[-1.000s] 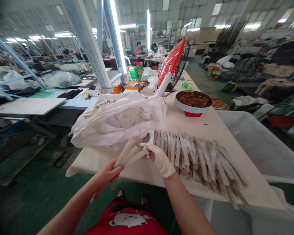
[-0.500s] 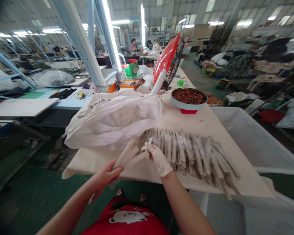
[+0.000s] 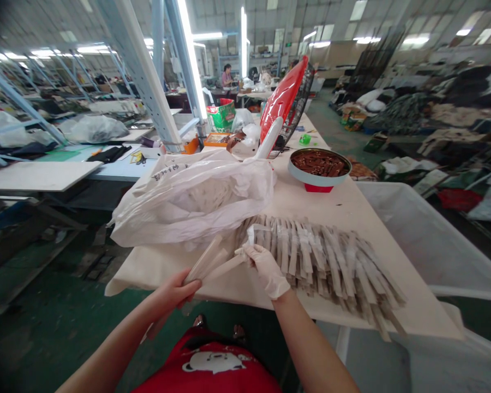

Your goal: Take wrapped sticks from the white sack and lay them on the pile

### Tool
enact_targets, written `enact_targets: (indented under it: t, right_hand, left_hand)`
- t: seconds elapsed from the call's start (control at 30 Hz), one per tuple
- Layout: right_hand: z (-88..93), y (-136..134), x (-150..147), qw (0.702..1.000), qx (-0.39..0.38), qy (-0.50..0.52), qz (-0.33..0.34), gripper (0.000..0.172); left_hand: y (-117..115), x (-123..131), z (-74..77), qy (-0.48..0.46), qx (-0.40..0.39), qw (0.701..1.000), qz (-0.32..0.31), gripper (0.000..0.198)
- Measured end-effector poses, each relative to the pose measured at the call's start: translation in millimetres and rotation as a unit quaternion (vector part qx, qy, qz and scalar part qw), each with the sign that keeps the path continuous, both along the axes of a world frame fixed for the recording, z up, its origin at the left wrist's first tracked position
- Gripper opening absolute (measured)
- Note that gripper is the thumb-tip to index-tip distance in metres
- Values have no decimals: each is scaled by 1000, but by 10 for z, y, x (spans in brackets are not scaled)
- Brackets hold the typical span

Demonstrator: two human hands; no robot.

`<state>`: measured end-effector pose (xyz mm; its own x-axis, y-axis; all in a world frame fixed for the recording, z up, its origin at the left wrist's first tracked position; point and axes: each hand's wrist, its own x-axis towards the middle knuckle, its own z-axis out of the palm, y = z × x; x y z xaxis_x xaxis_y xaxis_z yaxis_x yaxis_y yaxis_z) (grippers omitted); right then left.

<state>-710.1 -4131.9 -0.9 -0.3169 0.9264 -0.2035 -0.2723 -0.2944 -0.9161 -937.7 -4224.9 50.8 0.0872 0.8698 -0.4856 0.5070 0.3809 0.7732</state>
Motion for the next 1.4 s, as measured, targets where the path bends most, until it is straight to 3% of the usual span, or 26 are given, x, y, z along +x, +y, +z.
enact_targets:
  t: [0.23,0.7,0.83,0.9,1.2,1.4]
  right_hand:
    - [-26,-3,-8,996,-72,26,-44,36]
    - [42,-102,86,996,16,-74,-43,36]
    - [34,-137,81,998,36,-59,-2,33]
    - [45,-159,67,999,24,-33,10,35]
    - [-95,-186,32,995,-27,-69,-73,45]
    - [-39,-249,-35,996,-54,-43,-62,45]
  left_hand:
    - [-26,111,41,-53,-15,998,-26,27]
    - [-35,133,19,4,-5,1000,2,29]
    - [-76,100,-19,0,-13,1000,3,29]
    - [-98,89,-24,-4,-15,1000,3,29]
    - [-212,155,40,-48,-16,999,-12,29]
    - [-169,206,19,9,4,1000,-18,28]
